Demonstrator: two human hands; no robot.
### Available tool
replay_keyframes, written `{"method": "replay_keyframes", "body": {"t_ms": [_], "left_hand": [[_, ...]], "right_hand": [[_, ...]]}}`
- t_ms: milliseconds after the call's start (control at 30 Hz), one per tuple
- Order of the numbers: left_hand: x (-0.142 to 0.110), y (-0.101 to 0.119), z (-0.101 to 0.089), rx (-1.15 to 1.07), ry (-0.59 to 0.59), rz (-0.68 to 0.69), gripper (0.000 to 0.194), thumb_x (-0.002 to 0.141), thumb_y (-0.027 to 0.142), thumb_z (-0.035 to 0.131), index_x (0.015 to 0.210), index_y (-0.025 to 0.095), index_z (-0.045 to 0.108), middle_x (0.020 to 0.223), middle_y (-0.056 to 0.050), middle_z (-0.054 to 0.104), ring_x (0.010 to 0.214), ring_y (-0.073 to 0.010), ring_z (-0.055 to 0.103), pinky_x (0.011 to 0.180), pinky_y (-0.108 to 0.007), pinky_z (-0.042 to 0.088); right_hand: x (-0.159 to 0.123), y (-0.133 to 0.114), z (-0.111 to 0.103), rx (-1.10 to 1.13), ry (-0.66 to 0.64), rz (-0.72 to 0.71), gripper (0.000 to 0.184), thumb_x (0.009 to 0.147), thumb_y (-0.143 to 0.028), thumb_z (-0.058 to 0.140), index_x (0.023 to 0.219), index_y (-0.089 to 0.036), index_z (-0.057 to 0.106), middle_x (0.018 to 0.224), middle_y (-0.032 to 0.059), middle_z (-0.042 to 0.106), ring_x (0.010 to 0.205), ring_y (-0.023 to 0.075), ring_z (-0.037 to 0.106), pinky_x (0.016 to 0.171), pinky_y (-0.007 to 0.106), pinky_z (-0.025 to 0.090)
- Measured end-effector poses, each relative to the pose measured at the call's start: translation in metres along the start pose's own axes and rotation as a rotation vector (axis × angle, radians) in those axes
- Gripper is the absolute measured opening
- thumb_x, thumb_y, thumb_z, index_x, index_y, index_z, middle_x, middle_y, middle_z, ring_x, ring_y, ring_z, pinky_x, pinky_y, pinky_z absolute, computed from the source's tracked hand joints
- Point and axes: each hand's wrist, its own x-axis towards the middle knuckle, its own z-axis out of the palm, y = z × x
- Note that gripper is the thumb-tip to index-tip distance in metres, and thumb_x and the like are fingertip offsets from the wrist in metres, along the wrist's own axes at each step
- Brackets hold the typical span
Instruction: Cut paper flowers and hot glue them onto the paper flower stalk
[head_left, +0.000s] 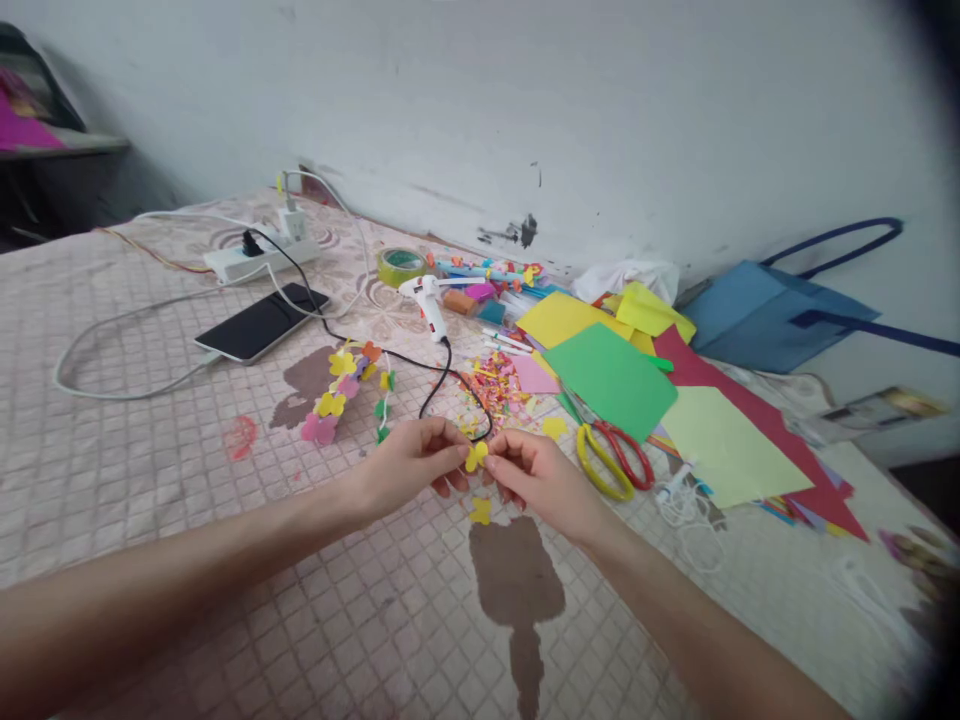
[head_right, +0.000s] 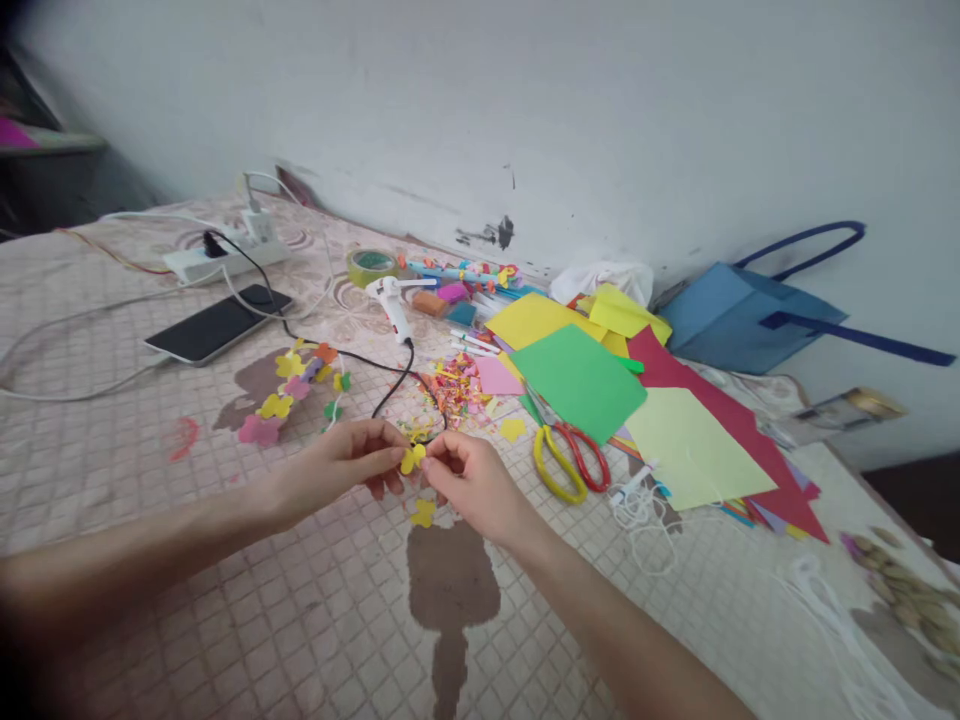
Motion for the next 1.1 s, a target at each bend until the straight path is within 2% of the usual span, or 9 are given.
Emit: {"method": "replay_keyframes", "body": {"t_ms": [200, 333, 433, 567, 633, 700, 867, 1000, 1100], "left_hand": [[-0.003, 0.002, -0.014, 0.035, 0.034, 0.033, 0.014, 0.077, 0.025, 0.06, 0.073, 0.012, 0.056, 0.069, -0.002, 0.065, 0.055, -0.0082, 0.057, 0.054, -0.021, 0.046], [-0.006, 0.008, -0.028, 0.046, 0.123, 0.09, 0.013, 0.079, 0.025, 0.059, 0.072, 0.014, 0.054, 0.063, 0.0, 0.064, 0.055, -0.0092, 0.058, 0.053, -0.021, 0.047], [-0.009, 0.011, -0.044, 0.123, 0.229, 0.19, 0.01, 0.078, 0.023, 0.06, 0.074, 0.015, 0.054, 0.06, 0.001, 0.061, 0.054, -0.0096, 0.058, 0.05, -0.02, 0.045], [-0.009, 0.008, -0.066, 0.187, 0.351, 0.274, 0.009, 0.079, 0.023, 0.059, 0.076, 0.015, 0.056, 0.063, 0.001, 0.06, 0.057, -0.0097, 0.057, 0.052, -0.021, 0.046], [-0.008, 0.004, -0.075, 0.185, 0.391, 0.295, 0.009, 0.08, 0.023, 0.059, 0.077, 0.015, 0.057, 0.064, 0.001, 0.059, 0.057, -0.0096, 0.057, 0.053, -0.021, 0.046], [-0.007, 0.002, -0.081, 0.176, 0.412, 0.309, 0.009, 0.08, 0.023, 0.059, 0.079, 0.015, 0.057, 0.066, 0.001, 0.059, 0.058, -0.0096, 0.056, 0.054, -0.021, 0.046], [-0.005, 0.0, -0.089, 0.151, 0.412, 0.307, 0.008, 0.08, 0.023, 0.06, 0.08, 0.015, 0.057, 0.07, 0.0, 0.06, 0.063, -0.0101, 0.057, 0.057, -0.022, 0.047], [-0.004, -0.001, -0.091, 0.166, 0.409, 0.283, 0.009, 0.081, 0.025, 0.058, 0.08, 0.016, 0.057, 0.07, 0.0, 0.06, 0.062, -0.0108, 0.057, 0.057, -0.023, 0.046], [-0.005, 0.0, -0.091, 0.253, 0.441, 0.309, 0.007, 0.083, 0.023, 0.056, 0.081, 0.017, 0.057, 0.073, -0.001, 0.061, 0.065, -0.0117, 0.057, 0.06, -0.025, 0.047]], "right_hand": [[0.009, -0.01, 0.007, -0.023, -0.037, -0.06, 0.015, 0.084, -0.029, 0.051, 0.072, -0.019, 0.05, 0.059, -0.0051, 0.048, 0.047, 0.007, 0.044, 0.042, 0.019, 0.035], [0.028, -0.02, -0.01, -0.316, 0.066, -0.244, 0.015, 0.087, -0.028, 0.047, 0.077, -0.019, 0.054, 0.067, -0.0014, 0.055, 0.057, 0.0107, 0.051, 0.052, 0.022, 0.04], [0.067, -0.023, -0.031, -0.593, 0.283, -0.394, 0.015, 0.085, -0.029, 0.05, 0.076, -0.018, 0.056, 0.071, 0.0007, 0.061, 0.064, 0.0137, 0.055, 0.059, 0.024, 0.043], [0.142, -0.019, -0.042, -0.818, 0.388, -0.37, 0.019, 0.077, -0.034, 0.06, 0.084, -0.015, 0.059, 0.086, 0.0077, 0.064, 0.081, 0.0193, 0.059, 0.074, 0.029, 0.044], [0.177, -0.017, -0.038, -0.836, 0.404, -0.354, 0.035, 0.071, -0.04, 0.066, 0.092, -0.013, 0.06, 0.097, 0.013, 0.063, 0.09, 0.0239, 0.058, 0.08, 0.033, 0.042], [0.207, -0.015, -0.031, -0.826, 0.385, -0.317, 0.04, 0.069, -0.044, 0.067, 0.091, -0.012, 0.061, 0.092, 0.0137, 0.065, 0.087, 0.0252, 0.059, 0.077, 0.033, 0.043], [0.253, -0.012, -0.014, -0.743, 0.346, -0.231, 0.026, 0.068, -0.041, 0.065, 0.067, -0.015, 0.061, 0.065, 0.0056, 0.063, 0.065, 0.0213, 0.06, 0.059, 0.028, 0.042], [0.258, -0.016, -0.013, -0.634, 0.392, -0.229, 0.016, 0.068, -0.031, 0.061, 0.063, -0.016, 0.058, 0.058, 0.0009, 0.059, 0.061, 0.0181, 0.058, 0.054, 0.025, 0.04], [0.238, -0.025, -0.022, -0.523, 0.431, -0.252, 0.016, 0.073, -0.031, 0.055, 0.069, -0.016, 0.056, 0.056, -0.0011, 0.056, 0.054, 0.0152, 0.056, 0.049, 0.023, 0.041]]}}
